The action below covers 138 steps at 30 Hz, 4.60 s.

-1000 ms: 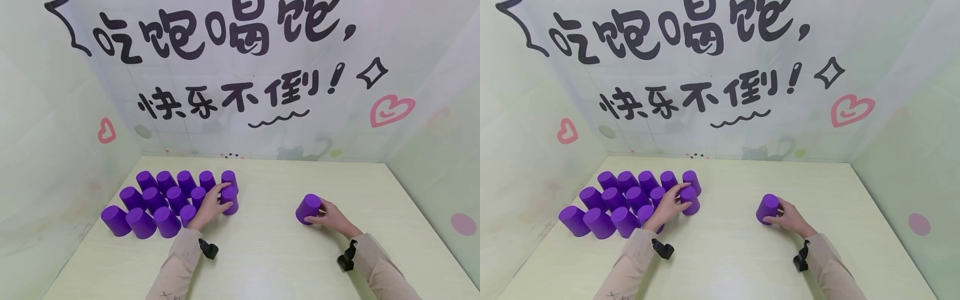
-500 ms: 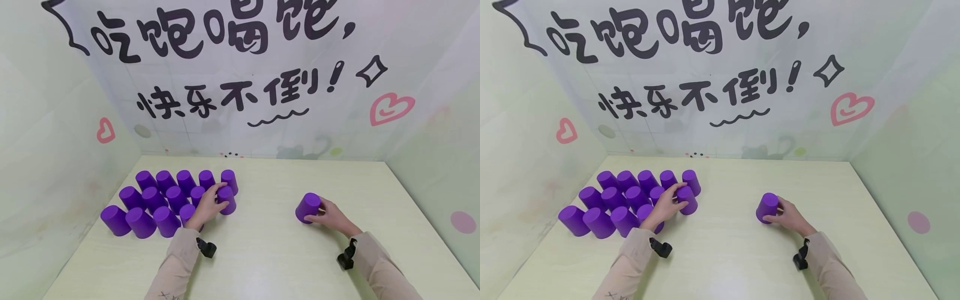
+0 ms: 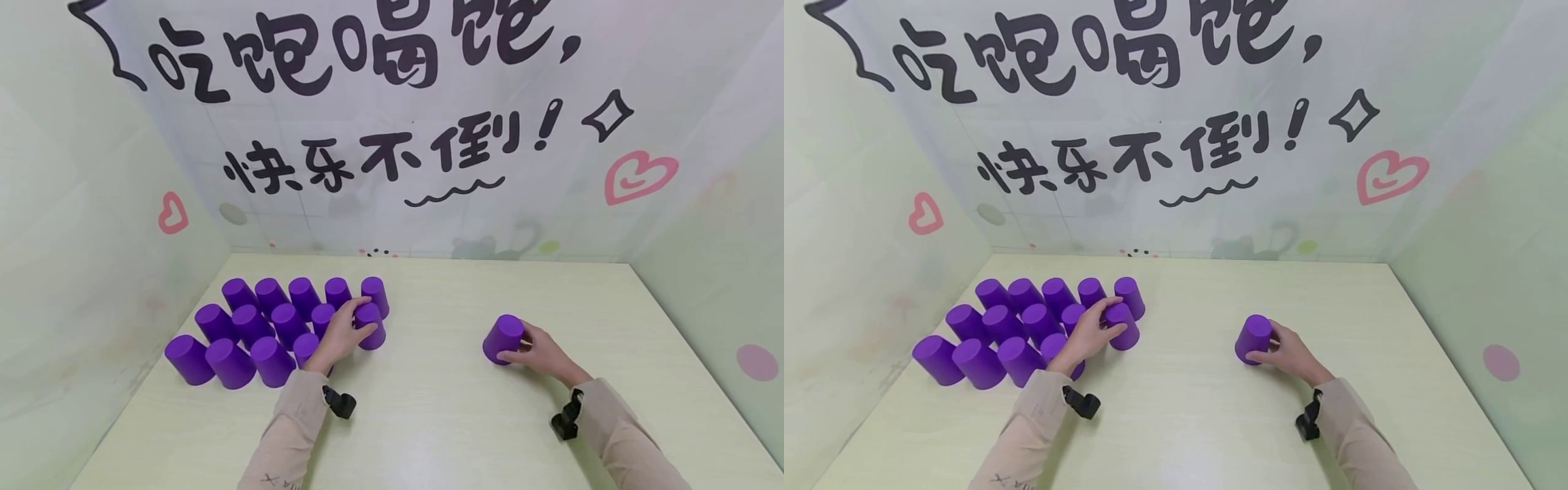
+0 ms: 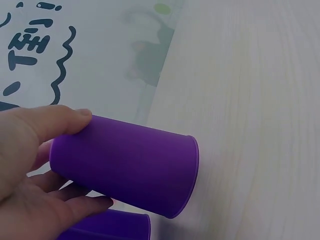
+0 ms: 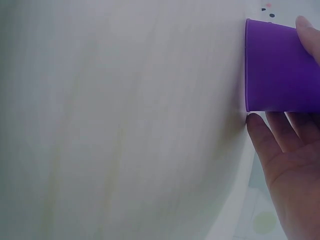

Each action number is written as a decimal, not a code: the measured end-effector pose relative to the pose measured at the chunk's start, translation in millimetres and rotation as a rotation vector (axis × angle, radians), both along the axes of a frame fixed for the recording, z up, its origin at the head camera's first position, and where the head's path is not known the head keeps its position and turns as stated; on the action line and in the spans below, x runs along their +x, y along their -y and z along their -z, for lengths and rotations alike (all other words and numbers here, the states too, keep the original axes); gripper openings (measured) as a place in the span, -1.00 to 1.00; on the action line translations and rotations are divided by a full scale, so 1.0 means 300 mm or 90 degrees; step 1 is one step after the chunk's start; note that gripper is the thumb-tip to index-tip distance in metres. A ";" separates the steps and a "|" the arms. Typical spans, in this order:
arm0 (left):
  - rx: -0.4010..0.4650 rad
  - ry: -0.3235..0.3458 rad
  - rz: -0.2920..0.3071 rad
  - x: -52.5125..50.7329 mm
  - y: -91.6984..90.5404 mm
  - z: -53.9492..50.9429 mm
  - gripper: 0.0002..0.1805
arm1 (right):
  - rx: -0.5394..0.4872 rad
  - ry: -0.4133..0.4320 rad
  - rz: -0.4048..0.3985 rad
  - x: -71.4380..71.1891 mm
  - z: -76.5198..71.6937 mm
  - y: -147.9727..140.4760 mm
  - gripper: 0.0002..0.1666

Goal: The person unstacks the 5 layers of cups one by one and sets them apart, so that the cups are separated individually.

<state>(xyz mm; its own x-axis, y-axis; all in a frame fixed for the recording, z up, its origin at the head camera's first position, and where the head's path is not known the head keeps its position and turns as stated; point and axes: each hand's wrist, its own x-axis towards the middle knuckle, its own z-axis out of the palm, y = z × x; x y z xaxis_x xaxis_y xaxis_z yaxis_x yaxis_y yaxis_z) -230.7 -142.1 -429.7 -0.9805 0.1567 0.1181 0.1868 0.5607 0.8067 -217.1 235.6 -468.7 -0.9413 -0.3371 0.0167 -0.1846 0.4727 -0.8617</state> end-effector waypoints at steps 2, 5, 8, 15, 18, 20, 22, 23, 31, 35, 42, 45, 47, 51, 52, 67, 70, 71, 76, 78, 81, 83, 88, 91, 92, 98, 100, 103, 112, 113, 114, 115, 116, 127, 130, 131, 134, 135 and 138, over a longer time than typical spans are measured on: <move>-0.007 -0.005 -0.001 -0.002 0.000 -0.005 -0.43 | -0.002 0.000 -0.001 0.001 -0.002 0.001 -0.22; -0.024 -0.013 -0.001 -0.006 0.001 -0.014 -0.44 | -0.004 -0.002 -0.002 0.001 -0.004 0.001 -0.22; -0.033 -0.013 0.001 -0.009 0.003 -0.021 -0.44 | 0.002 -0.004 -0.002 0.000 -0.002 -0.001 -0.21; -0.039 0.000 0.015 -0.019 0.007 -0.016 -0.43 | 0.013 -0.001 -0.002 -0.002 0.005 -0.002 -0.16; -0.036 0.000 0.021 -0.022 0.008 -0.015 -0.44 | 0.003 -0.003 -0.005 -0.003 0.007 -0.001 -0.14; -0.029 -0.002 0.024 -0.022 0.009 -0.015 -0.44 | 0.002 -0.006 -0.006 -0.003 0.004 -0.001 -0.14; -0.025 -0.005 0.029 -0.023 0.011 -0.014 -0.45 | -0.001 -0.009 -0.001 -0.004 0.000 -0.001 -0.15; -0.025 -0.007 0.030 -0.023 0.011 -0.014 -0.45 | -0.001 -0.011 0.001 -0.003 -0.003 -0.001 -0.15; -0.039 -0.012 0.031 -0.025 0.015 -0.011 -0.45 | -0.013 -0.024 0.000 0.005 -0.023 0.004 -0.23; -0.039 -0.008 0.033 -0.025 0.014 -0.015 -0.44 | -0.014 -0.031 0.003 0.006 -0.032 0.008 -0.26; -0.039 -0.008 0.035 -0.026 0.012 -0.021 -0.45 | 0.004 -0.046 0.005 -0.009 -0.058 0.023 -0.28; -0.039 -0.013 0.036 -0.026 0.012 -0.024 -0.46 | 0.008 -0.058 -0.002 -0.021 -0.076 0.039 -0.27; -0.041 -0.015 0.037 -0.028 0.013 -0.024 -0.45 | 0.008 -0.064 -0.011 -0.027 -0.090 0.053 -0.26; -0.048 -0.018 0.040 -0.032 0.015 -0.025 -0.45 | -0.003 -0.067 -0.034 -0.039 -0.119 0.090 -0.26; -0.050 -0.018 0.040 -0.033 0.016 -0.025 -0.44 | -0.008 -0.064 -0.040 -0.042 -0.126 0.103 -0.25; -0.081 -0.016 0.049 -0.034 0.016 -0.028 -0.44 | -0.070 -0.048 -0.141 -0.054 -0.188 0.382 -0.27; -0.082 -0.020 0.053 -0.034 0.015 -0.029 -0.44 | -0.068 -0.043 -0.179 -0.048 -0.176 0.443 -0.29; -0.081 -0.022 0.054 -0.035 0.015 -0.030 -0.44 | -0.066 -0.040 -0.191 -0.046 -0.170 0.462 -0.29; -0.090 -0.035 0.064 -0.039 0.014 -0.032 -0.46 | -0.061 -0.036 -0.240 -0.030 -0.131 0.546 -0.30; -0.096 -0.034 0.064 -0.039 0.014 -0.032 -0.46 | -0.066 -0.033 -0.253 -0.024 -0.114 0.573 -0.31; -0.099 -0.025 0.064 -0.038 0.014 -0.034 -0.47 | -0.068 -0.025 -0.268 -0.018 -0.091 0.606 -0.31; -0.098 -0.024 0.065 -0.037 0.014 -0.035 -0.47 | -0.067 -0.019 -0.279 -0.015 -0.079 0.626 -0.32; -0.097 -0.039 0.075 -0.039 0.018 -0.034 -0.47 | -0.074 -0.009 -0.297 -0.007 -0.058 0.664 -0.29; -0.097 -0.042 0.076 -0.039 0.020 -0.034 -0.47 | -0.080 -0.005 -0.303 -0.005 -0.049 0.683 -0.28; -0.096 -0.041 0.075 -0.039 0.020 -0.034 -0.47 | -0.079 -0.005 -0.306 -0.005 -0.046 0.689 -0.29; -0.088 -0.032 0.072 -0.039 0.023 -0.036 -0.48 | -0.074 0.003 -0.319 -0.004 -0.032 0.718 -0.32; -0.088 -0.031 0.072 -0.040 0.023 -0.036 -0.48 | -0.074 0.003 -0.319 -0.004 -0.031 0.726 -0.31; -0.090 -0.029 0.071 -0.039 0.025 -0.036 -0.48 | -0.072 0.003 -0.316 -0.004 -0.028 0.734 -0.30; -0.099 -0.021 0.082 -0.043 0.034 -0.041 -0.48 | -0.048 -0.001 -0.303 0.001 -0.037 0.748 -0.30; -0.100 -0.020 0.082 -0.044 0.035 -0.041 -0.48 | -0.046 -0.005 -0.302 0.001 -0.037 0.750 -0.30; -0.100 -0.020 0.083 -0.045 0.036 -0.041 -0.48 | -0.047 -0.006 -0.302 0.002 -0.038 0.751 -0.30; -0.101 -0.019 0.084 -0.045 0.036 -0.042 -0.48 | -0.048 -0.007 -0.302 0.009 -0.051 0.753 -0.31; -0.102 -0.018 0.084 -0.045 0.037 -0.043 -0.48 | -0.050 -0.010 -0.303 0.015 -0.063 0.754 -0.32; -0.102 -0.025 0.095 -0.046 0.039 -0.049 -0.48 | -0.042 -0.031 -0.297 0.005 -0.033 0.773 -0.31; -0.099 -0.027 0.096 -0.046 0.037 -0.050 -0.48 | -0.039 -0.038 -0.291 0.007 -0.032 0.776 -0.31; -0.098 -0.027 0.096 -0.046 0.037 -0.050 -0.48 | -0.038 -0.038 -0.289 0.008 -0.033 0.776 -0.30; -0.095 -0.024 0.096 -0.045 0.036 -0.050 -0.48 | -0.041 -0.031 -0.282 0.010 -0.032 0.776 -0.29; -0.094 -0.024 0.097 -0.045 0.036 -0.050 -0.48 | -0.042 -0.029 -0.280 0.010 -0.031 0.776 -0.29; -0.092 -0.019 0.097 -0.043 0.035 -0.049 -0.48 | -0.040 -0.028 -0.279 0.012 -0.029 0.774 -0.25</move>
<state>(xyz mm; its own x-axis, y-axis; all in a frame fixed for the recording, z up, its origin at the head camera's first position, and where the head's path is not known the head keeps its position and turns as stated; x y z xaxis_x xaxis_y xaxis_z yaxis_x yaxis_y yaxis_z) -243.6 -152.6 -415.0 -0.9407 0.3200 0.1127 0.3010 0.6341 0.7122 -213.6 3.5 -459.9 -0.7080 -0.7010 0.0863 -0.3926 0.2891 -0.8731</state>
